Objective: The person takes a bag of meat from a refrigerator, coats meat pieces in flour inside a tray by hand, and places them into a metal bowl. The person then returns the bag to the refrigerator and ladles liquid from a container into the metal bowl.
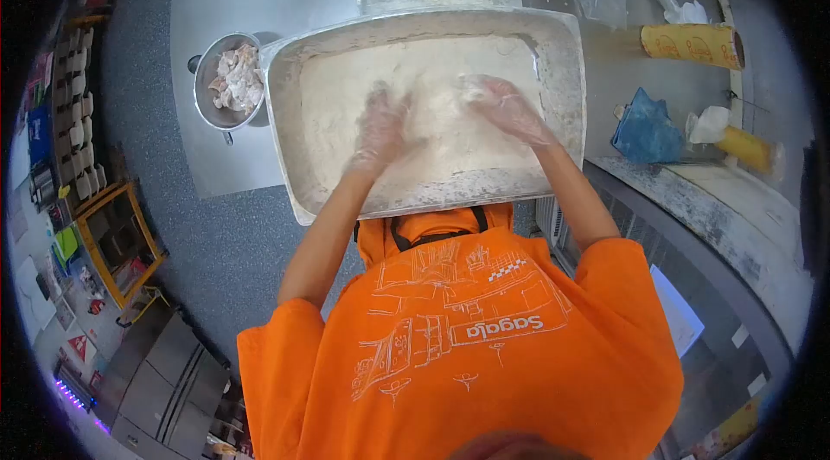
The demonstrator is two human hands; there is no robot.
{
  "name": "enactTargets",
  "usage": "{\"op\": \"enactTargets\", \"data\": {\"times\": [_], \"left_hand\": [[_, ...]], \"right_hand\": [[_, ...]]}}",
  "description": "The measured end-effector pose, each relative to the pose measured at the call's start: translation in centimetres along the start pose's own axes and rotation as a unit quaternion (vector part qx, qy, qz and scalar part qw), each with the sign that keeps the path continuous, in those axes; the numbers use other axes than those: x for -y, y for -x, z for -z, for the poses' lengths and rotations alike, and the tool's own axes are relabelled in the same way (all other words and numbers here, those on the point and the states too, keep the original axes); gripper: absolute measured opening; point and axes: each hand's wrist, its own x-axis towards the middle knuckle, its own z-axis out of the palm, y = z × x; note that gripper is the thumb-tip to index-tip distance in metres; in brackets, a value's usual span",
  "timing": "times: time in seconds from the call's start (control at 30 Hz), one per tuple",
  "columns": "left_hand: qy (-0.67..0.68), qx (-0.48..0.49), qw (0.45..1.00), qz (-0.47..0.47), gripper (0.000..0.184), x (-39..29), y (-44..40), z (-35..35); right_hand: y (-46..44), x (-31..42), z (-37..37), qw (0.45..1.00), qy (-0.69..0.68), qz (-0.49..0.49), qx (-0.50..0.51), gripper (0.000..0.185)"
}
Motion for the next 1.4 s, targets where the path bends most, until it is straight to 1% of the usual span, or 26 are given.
{"op": "enactTargets", "data": {"times": [0.1, 0.13, 0.2, 0.23, 0.27, 0.33, 0.4, 0.43, 0.47, 0.53, 0.57, 0.63, 0.7, 0.77, 0.83, 0.87, 0.93, 1.0, 1.03, 1.1, 1.13, 1.2, 1.27, 1.3, 1.37, 1.4], "left_hand": [[-0.040, 0.104, 0.993, -0.030, 0.050, -1.1, 2.6, -5.1], [-0.040, 0.150, 0.987, -0.045, 0.050, -1.2, 2.8, -5.6], [0.073, 0.222, 0.971, -0.059, 0.044, -1.1, 3.7, -5.0], [0.129, 0.254, 0.956, -0.064, 0.041, -1.3, 3.8, -4.0], [0.107, 0.313, 0.943, -0.036, 0.039, -1.5, 3.5, -3.2], [0.064, 0.419, 0.905, 0.020, 0.036, -1.9, 1.6, -1.0], [0.106, 0.274, 0.950, 0.100, 0.027, -2.7, 0.0, 1.9], [0.130, 0.200, 0.961, 0.137, 0.028, -3.0, -0.9, 3.1], [0.152, 0.176, 0.961, 0.149, 0.029, -3.1, -2.1, 4.2], [0.200, 0.130, 0.956, 0.172, 0.032, -3.2, -3.8, 5.6], [0.254, 0.121, 0.938, 0.201, 0.034, -3.1, -4.2, 4.9], [0.359, 0.110, 0.890, 0.259, 0.045, -3.3, -4.1, 3.2], [0.620, 0.068, 0.738, 0.259, 0.058, -4.3, -3.9, 3.3], [0.699, 0.079, 0.675, 0.222, 0.067, -4.8, -4.7, 4.6], [0.628, 0.142, 0.747, 0.163, 0.071, -4.7, -6.2, 7.5], [0.658, 0.093, 0.734, 0.141, 0.066, -4.7, -6.5, 8.3], [0.711, -0.009, 0.696, 0.103, 0.058, -4.0, -6.2, 9.6], [0.707, -0.078, 0.698, 0.082, 0.052, -0.4, -5.6, 10.8], [0.668, -0.115, 0.730, 0.085, 0.049, 2.4, -5.1, 11.7], [0.544, -0.178, 0.813, 0.108, 0.043, 8.7, -3.2, 13.9], [0.456, -0.200, 0.859, 0.121, 0.040, 12.1, -1.5, 15.0], [0.351, -0.240, 0.877, 0.223, 0.035, 18.3, 2.6, 16.1], [0.211, -0.336, 0.874, 0.281, 0.032, 24.3, 7.1, 13.5], [0.154, -0.332, 0.886, 0.284, 0.030, 26.1, 9.4, 13.4], [0.173, -0.294, 0.873, 0.347, 0.030, 27.4, 12.5, 14.4], [0.248, -0.253, 0.844, 0.404, 0.032, 27.4, 13.1, 15.1]], "right_hand": [[-0.4, -9.0, -1.6, 0.985, 0.104, 0.127, -0.055, 0.045], [-0.4, -9.6, -1.4, 0.995, -0.017, 0.092, -0.047, 0.045], [-0.1, -10.6, -1.2, 0.966, -0.255, 0.018, -0.028, 0.043], [0.2, -11.7, -1.6, 0.989, -0.129, 0.051, -0.041, 0.038], [0.7, -12.6, -2.4, 0.995, 0.000, 0.085, -0.057, 0.033], [1.3, -11.0, -1.8, 0.979, 0.126, 0.139, -0.078, 0.029], [2.4, -5.0, -0.1, 0.974, 0.122, 0.174, -0.084, 0.030], [2.8, -5.4, -1.1, 0.984, 0.038, 0.132, -0.112, 0.033], [2.8, -6.8, -2.8, 0.985, -0.046, 0.089, -0.138, 0.036], [2.5, -5.6, -3.4, 0.983, -0.067, 0.052, -0.164, 0.038], [2.1, -4.7, -3.3, 0.984, -0.003, 0.059, -0.166, 0.037], [2.5, -3.7, -3.7, 0.973, 0.086, 0.085, -0.198, 0.035], [2.4, -3.8, -5.5, 0.945, 0.137, 0.136, -0.265, 0.033], [3.4, -4.9, -6.0, 0.910, 0.311, 0.252, -0.104, 0.032], [3.5, -5.2, -8.2, 0.968, 0.122, 0.220, -0.006, 0.028], [3.5, -5.4, -10.2, 0.980, -0.161, 0.118, 0.015, 0.026], [3.8, 3.3, -9.4, 0.999, 0.023, -0.011, -0.032, 0.025], [3.0, 4.3, -11.2, 0.995, 0.042, -0.035, -0.080, 0.029], [2.5, 4.2, -12.0, 0.993, 0.051, -0.046, -0.101, 0.032], [0.8, 0.8, -14.2, 0.966, 0.202, -0.038, -0.156, 0.030], [0.3, 3.2, -14.5, 0.971, 0.186, -0.057, -0.136, 0.030], [-1.1, 8.8, -13.3, 0.977, 0.156, -0.089, -0.111, 0.030], [-2.3, 14.1, -13.8, 0.971, 0.184, -0.088, -0.123, 0.028], [-2.6, 15.7, -14.2, 0.967, 0.197, -0.090, -0.132, 0.028], [-3.6, 16.6, -15.1, 0.964, 0.206, -0.071, -0.155, 0.027], [-3.8, 16.8, -15.4, 0.961, 0.208, -0.067, -0.169, 0.027]]}}
